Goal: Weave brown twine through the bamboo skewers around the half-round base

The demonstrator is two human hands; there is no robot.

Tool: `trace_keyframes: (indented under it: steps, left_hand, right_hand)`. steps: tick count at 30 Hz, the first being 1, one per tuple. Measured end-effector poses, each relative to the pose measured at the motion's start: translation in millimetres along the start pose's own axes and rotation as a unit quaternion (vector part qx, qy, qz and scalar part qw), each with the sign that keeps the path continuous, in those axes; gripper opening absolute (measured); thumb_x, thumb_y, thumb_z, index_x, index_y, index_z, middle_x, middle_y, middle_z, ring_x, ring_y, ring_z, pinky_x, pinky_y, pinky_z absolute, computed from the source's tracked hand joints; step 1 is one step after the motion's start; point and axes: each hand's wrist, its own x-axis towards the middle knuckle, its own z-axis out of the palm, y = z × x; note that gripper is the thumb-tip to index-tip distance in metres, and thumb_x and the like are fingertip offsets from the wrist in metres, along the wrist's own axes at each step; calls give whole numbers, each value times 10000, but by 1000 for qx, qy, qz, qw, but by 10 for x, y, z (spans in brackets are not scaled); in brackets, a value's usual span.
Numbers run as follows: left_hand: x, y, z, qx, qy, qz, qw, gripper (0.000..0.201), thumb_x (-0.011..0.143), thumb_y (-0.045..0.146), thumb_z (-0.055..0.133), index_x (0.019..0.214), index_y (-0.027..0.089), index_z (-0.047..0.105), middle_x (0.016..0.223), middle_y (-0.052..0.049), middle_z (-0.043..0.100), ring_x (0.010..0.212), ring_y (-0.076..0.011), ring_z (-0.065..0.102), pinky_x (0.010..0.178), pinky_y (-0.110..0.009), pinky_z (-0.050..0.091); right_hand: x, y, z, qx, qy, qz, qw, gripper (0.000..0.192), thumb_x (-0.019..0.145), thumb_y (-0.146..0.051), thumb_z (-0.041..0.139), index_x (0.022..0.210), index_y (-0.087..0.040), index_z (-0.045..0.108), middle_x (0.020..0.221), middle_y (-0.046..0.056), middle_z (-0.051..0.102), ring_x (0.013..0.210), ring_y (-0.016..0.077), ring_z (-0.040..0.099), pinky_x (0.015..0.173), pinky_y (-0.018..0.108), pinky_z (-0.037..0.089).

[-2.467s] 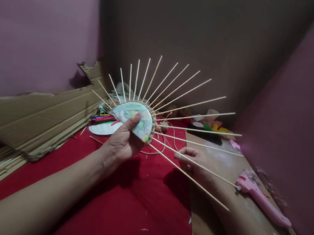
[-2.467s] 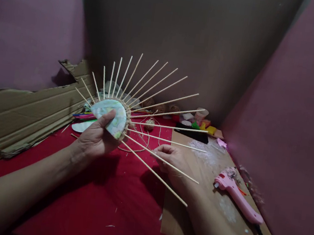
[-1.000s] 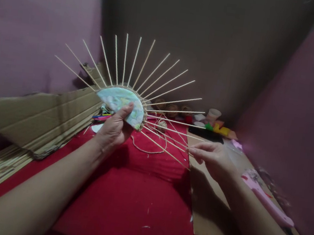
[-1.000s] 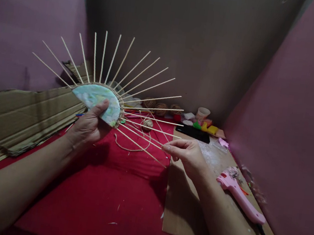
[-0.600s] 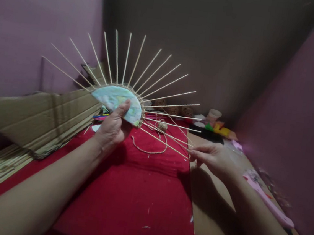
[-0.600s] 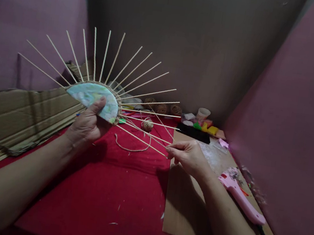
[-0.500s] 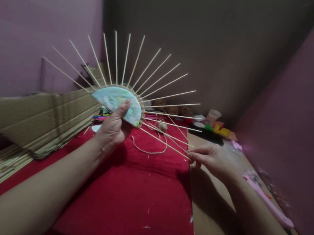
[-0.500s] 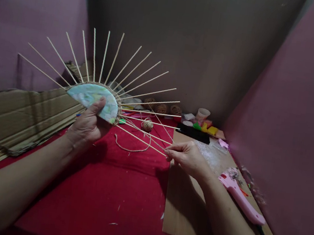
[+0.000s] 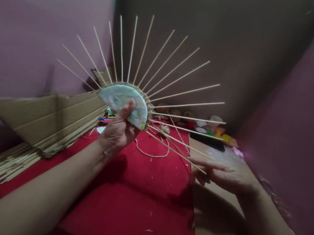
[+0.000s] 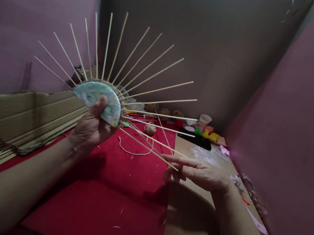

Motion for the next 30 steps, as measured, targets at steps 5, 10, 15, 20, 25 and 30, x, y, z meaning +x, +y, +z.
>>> trace_keyframes:
  steps: [5,10,15,20,25,30]
  left_hand:
    - [-138,-8,61,-23,-9,-52,998,140,907,180,500,869,154,633,759,-7,710,685,-114,671,717,-236,559]
    - [-286,-201,46,-40,-20,-138,989,100,880,204,553,917,149,628,807,-28,710,714,-131,667,698,-253,561]
    - [-346,-390,1,-38,-14,-159,986,85,853,137,581,930,134,618,829,-36,705,732,-127,660,716,-247,551]
    - [-348,-424,-2,-24,-29,-163,986,175,816,105,623,988,114,595,867,-63,693,788,-145,656,764,-260,551]
    - [-345,-477,-40,-13,2,-157,987,236,803,46,614,1018,134,571,854,-42,677,769,-132,650,724,-241,560]
    - [-354,-559,-118,42,-47,-157,986,324,686,77,742,951,140,567,822,-21,645,688,-118,620,595,-208,546]
  right_hand:
    - [43,104,9,-20,-1,6,1000,484,873,-467,501,1278,-209,560,861,65,672,754,146,555,700,291,415]
    - [406,236,331,-98,209,48,972,292,792,-445,591,816,-193,737,641,41,626,620,168,539,585,289,415]
    - [619,236,596,-230,283,-28,931,164,761,-287,593,693,-205,718,790,73,675,833,236,585,810,394,445]
    - [503,-84,722,118,207,-122,964,467,729,-236,667,1186,-308,602,1285,38,576,1164,230,520,990,416,387]
    - [485,-183,780,344,209,-115,908,282,637,-231,736,910,-170,699,835,51,696,641,123,607,651,268,495]
    - [506,-195,806,386,225,-93,890,169,653,-238,748,751,-143,648,510,-58,481,397,8,249,391,157,200]
